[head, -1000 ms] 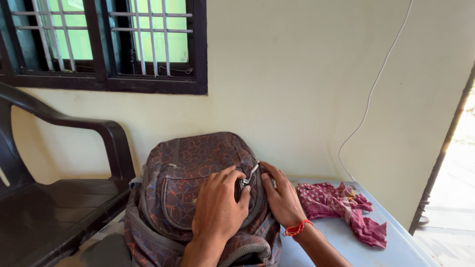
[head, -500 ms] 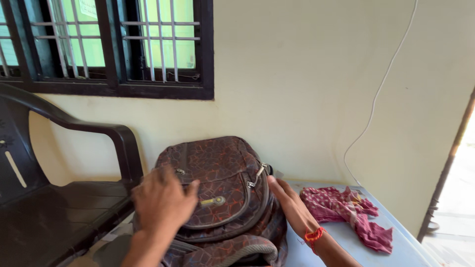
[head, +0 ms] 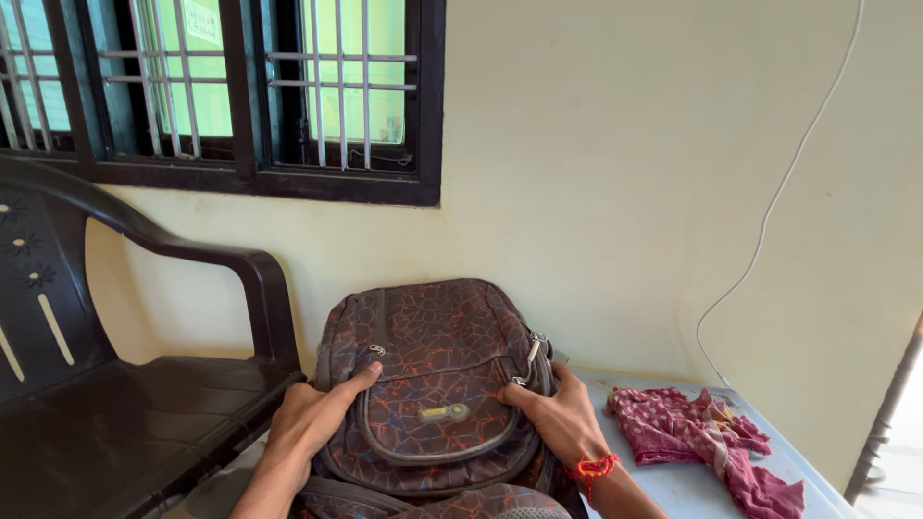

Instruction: The person unzips a backpack on a table, takes out a laptop, and opens it on the table. They unpack an external keyboard and mouse, position the keyboard, and plug cables into the laptop's side ports. Finally they close the laptop and wipe it with a cloth.

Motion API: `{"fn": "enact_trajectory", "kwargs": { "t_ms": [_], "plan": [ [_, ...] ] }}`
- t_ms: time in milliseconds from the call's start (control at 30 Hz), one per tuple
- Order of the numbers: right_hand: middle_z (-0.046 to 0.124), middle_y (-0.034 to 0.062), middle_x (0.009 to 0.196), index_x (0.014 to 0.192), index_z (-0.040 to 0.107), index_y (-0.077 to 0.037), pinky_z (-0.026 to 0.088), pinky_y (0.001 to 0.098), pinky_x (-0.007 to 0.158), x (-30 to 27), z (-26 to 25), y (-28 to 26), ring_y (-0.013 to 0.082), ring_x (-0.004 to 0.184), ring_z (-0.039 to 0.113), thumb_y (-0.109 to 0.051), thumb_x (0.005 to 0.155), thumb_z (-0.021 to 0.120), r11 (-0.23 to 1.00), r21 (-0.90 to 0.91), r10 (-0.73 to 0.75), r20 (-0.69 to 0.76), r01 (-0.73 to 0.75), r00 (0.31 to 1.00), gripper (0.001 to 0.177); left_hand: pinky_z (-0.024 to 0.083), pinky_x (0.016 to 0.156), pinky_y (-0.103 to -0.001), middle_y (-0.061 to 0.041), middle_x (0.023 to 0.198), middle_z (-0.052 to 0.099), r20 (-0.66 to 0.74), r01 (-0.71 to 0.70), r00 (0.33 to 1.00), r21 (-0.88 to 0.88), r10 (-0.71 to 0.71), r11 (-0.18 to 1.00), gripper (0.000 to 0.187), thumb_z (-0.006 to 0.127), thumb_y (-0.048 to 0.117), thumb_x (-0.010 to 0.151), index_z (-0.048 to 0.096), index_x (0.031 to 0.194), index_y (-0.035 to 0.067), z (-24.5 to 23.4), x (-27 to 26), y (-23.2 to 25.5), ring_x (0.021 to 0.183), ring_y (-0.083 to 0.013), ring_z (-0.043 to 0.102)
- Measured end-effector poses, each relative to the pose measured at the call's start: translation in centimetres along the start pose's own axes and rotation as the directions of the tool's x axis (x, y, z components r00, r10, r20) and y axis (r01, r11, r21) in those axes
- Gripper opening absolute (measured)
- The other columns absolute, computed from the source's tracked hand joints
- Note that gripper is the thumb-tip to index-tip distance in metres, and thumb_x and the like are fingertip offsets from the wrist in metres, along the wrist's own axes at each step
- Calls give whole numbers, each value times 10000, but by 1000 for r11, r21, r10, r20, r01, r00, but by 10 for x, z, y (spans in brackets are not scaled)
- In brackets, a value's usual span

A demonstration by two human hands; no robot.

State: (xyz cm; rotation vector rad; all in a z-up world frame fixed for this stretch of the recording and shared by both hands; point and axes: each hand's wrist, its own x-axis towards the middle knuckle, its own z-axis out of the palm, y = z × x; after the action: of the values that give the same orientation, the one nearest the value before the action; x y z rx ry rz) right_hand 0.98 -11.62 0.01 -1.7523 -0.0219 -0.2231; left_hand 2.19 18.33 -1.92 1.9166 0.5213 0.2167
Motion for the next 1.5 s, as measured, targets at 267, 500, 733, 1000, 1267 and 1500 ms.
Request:
{"fn": "enact_trajectory", "kwargs": {
  "t_ms": [267, 500, 733, 1000, 1267, 1500],
  "plan": [
    [789, 247, 1000, 1397, 516, 86, 653, 341, 704, -1, 2, 12, 271, 761, 787, -85, 679, 762, 957, 217, -172, -108, 192, 979, 778, 591, 900, -518, -278, 1089, 683, -218, -179, 964, -117, 150, 977, 770, 827, 436, 772, 503, 1264, -60, -3, -50, 15, 942, -387, 738],
    [793, 189, 970, 1403, 570, 37, 618, 316, 678, -13, 27, -8, 216, 735, 763, -84, 648, 773, 894, 290, -341, -54, 341, 939, 791, 493, 933, -447, -162, 1108, 638, -620, -509, 719, -160, 316, 846, 590, 849, 306, 813, 524, 1188, -13, -31, -82, 3, 992, -272, 639],
    [758, 173, 1094, 1437, 548, -8, 615, 318, 801, 15, 89, -51, 221, 897, 754, -103, 663, 774, 833, 330, -520, 196, 443, 832, 812, 485, 1101, -403, -161, 1348, 491, -814, -856, 341, -62, 471, 513, 524, 736, 95, 999, 351, 1336, -18, -76, -88, -32, 1275, -265, 577],
    [733, 236, 1155, 1504, 483, -62, 584, 401, 897, 69, 217, -63, 298, 1023, 701, -176, 655, 844, 811, 361, -584, 453, 460, 674, 929, 527, 1087, -461, -290, 1262, 525, -882, -734, -20, 332, 470, 593, 458, 685, -82, 1035, 321, 1313, -88, -122, -35, -86, 1259, -402, 636],
    [512, 201, 1537, 1527, 425, -1, 339, 390, 1190, 64, 249, -14, 272, 1430, 463, -518, 878, 723, 879, 137, -441, 597, 456, 671, 881, 545, 974, -491, -363, 1258, 608, -946, -480, -44, 301, 320, 824, 530, 697, -81, 985, 327, 1355, -166, -127, 15, -151, 1119, -458, 664],
    [676, 129, 1402, 1368, 649, -26, 377, 346, 1143, 23, 197, -11, 239, 1347, 572, -525, 931, 562, 924, 105, -362, 556, 368, 748, 669, 479, 1067, -543, -399, 1250, 573, -915, -378, -91, 397, 393, 836, 723, 717, -14, 934, 204, 1414, -183, -155, 83, -164, 1188, -529, 633]
  ]
}}
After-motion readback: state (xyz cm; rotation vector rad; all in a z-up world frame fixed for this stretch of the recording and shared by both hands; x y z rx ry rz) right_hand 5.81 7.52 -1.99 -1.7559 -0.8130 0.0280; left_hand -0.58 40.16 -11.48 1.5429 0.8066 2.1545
